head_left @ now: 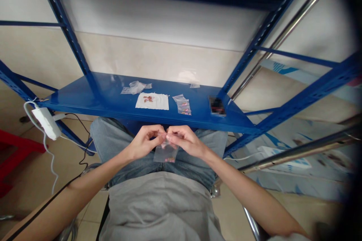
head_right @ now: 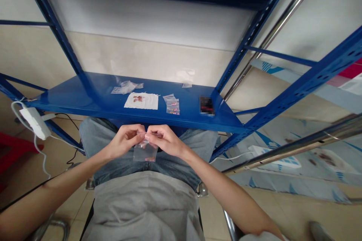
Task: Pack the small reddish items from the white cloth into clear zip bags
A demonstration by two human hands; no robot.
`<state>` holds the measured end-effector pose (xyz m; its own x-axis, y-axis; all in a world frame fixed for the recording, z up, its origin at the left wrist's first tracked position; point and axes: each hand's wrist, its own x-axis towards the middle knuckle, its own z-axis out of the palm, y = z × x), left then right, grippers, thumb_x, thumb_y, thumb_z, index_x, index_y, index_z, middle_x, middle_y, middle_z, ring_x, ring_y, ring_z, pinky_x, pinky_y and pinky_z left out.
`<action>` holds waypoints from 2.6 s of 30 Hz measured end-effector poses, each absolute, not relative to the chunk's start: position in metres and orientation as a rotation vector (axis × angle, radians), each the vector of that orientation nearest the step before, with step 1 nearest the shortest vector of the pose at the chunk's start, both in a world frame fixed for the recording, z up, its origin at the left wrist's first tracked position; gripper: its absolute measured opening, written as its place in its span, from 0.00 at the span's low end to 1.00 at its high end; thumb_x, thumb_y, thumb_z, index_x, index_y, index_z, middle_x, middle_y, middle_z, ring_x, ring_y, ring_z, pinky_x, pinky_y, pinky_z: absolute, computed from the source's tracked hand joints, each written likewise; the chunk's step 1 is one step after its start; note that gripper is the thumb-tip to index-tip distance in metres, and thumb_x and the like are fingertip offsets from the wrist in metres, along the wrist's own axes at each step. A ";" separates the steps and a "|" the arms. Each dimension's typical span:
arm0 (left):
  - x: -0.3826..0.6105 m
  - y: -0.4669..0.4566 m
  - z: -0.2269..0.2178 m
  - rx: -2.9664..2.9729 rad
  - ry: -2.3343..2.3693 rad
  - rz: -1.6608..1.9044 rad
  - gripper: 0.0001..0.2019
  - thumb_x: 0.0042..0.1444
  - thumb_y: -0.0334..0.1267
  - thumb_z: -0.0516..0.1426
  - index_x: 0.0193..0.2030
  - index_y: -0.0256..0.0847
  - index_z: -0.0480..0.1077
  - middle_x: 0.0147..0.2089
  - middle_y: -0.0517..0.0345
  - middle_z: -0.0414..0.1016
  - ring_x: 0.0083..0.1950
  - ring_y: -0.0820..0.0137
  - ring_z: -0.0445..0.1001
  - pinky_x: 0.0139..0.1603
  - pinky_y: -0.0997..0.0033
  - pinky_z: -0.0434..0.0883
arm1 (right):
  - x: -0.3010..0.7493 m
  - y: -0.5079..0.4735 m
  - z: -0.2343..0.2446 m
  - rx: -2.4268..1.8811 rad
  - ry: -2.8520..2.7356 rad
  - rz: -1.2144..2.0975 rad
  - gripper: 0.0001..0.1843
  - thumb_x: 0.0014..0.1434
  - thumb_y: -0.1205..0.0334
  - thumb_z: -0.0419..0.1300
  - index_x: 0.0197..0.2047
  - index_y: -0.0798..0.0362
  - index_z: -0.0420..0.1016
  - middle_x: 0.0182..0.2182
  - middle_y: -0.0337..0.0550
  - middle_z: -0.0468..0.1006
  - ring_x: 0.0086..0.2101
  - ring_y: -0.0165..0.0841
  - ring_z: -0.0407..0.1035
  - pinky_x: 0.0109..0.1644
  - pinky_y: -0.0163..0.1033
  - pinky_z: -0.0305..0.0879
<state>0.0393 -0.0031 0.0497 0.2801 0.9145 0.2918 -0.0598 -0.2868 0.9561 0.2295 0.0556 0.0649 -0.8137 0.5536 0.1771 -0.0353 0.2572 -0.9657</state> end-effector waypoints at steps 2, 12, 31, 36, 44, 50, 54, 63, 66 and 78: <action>0.040 -0.002 0.055 1.530 0.825 1.198 0.15 0.62 0.44 0.59 0.30 0.34 0.71 0.28 0.58 0.72 0.29 0.75 0.68 0.33 0.76 0.64 | 0.232 0.061 0.067 -0.450 -2.011 1.637 0.21 0.62 0.52 0.62 0.24 0.56 0.65 0.19 0.33 0.64 0.21 0.24 0.55 0.26 0.32 0.49; 0.040 -0.014 0.073 1.513 0.700 1.133 0.16 0.62 0.40 0.60 0.25 0.34 0.70 0.25 0.57 0.71 0.27 0.75 0.67 0.30 0.75 0.63 | 0.253 0.072 0.088 -0.227 -2.133 1.791 0.21 0.62 0.54 0.63 0.23 0.59 0.69 0.19 0.36 0.66 0.20 0.23 0.57 0.25 0.32 0.51; 0.034 -0.004 0.053 2.059 1.246 1.079 0.13 0.64 0.39 0.53 0.30 0.36 0.69 0.27 0.61 0.67 0.30 0.74 0.63 0.34 0.75 0.60 | 0.236 0.056 0.072 -0.620 -2.291 1.152 0.13 0.65 0.57 0.57 0.32 0.56 0.74 0.27 0.39 0.73 0.29 0.29 0.63 0.34 0.34 0.58; 0.025 0.000 0.056 2.048 1.175 0.965 0.19 0.65 0.44 0.52 0.24 0.37 0.63 0.23 0.63 0.60 0.27 0.75 0.58 0.29 0.76 0.56 | 0.247 0.073 0.078 -0.558 -2.357 1.223 0.15 0.65 0.55 0.58 0.34 0.56 0.78 0.29 0.43 0.78 0.31 0.32 0.69 0.37 0.36 0.64; 0.036 -0.006 0.055 1.928 0.888 0.788 0.26 0.64 0.49 0.53 0.19 0.38 0.53 0.22 0.65 0.49 0.25 0.77 0.48 0.26 0.73 0.48 | 0.259 0.086 0.082 -0.433 -2.505 1.270 0.11 0.63 0.62 0.61 0.31 0.57 0.80 0.27 0.41 0.76 0.29 0.30 0.70 0.36 0.35 0.65; 0.031 -0.009 0.053 1.824 0.908 0.844 0.27 0.66 0.49 0.52 0.19 0.39 0.48 0.22 0.65 0.45 0.25 0.77 0.45 0.26 0.71 0.47 | 0.280 0.102 0.110 -0.480 -2.279 1.421 0.16 0.64 0.54 0.60 0.29 0.57 0.72 0.24 0.40 0.72 0.25 0.28 0.66 0.31 0.34 0.62; 0.029 -0.001 0.046 1.787 1.003 0.925 0.26 0.66 0.49 0.51 0.20 0.40 0.48 0.22 0.66 0.45 0.25 0.77 0.45 0.26 0.72 0.47 | 0.288 0.159 0.120 -0.559 -2.137 1.376 0.18 0.65 0.47 0.56 0.34 0.54 0.67 0.25 0.38 0.70 0.25 0.30 0.65 0.31 0.35 0.63; 0.032 0.005 0.026 1.919 1.070 0.790 0.24 0.66 0.47 0.51 0.20 0.39 0.53 0.21 0.66 0.49 0.25 0.77 0.47 0.25 0.73 0.48 | 0.255 0.283 0.098 -1.356 -2.586 0.373 0.10 0.59 0.73 0.55 0.28 0.57 0.74 0.28 0.43 0.76 0.32 0.31 0.68 0.38 0.34 0.60; 0.036 0.001 0.025 2.102 1.090 0.726 0.23 0.65 0.43 0.51 0.20 0.39 0.53 0.20 0.67 0.49 0.23 0.78 0.47 0.25 0.73 0.48 | 0.244 0.293 0.091 -1.468 -2.530 0.237 0.09 0.60 0.71 0.56 0.36 0.57 0.79 0.36 0.50 0.79 0.39 0.37 0.71 0.43 0.36 0.61; 0.033 0.015 0.011 2.656 1.220 0.419 0.12 0.58 0.32 0.55 0.23 0.40 0.65 0.22 0.59 0.69 0.24 0.71 0.67 0.28 0.71 0.57 | 0.068 0.269 0.075 -1.299 -2.480 0.124 0.16 0.66 0.61 0.55 0.56 0.49 0.72 0.55 0.50 0.72 0.54 0.41 0.65 0.56 0.42 0.61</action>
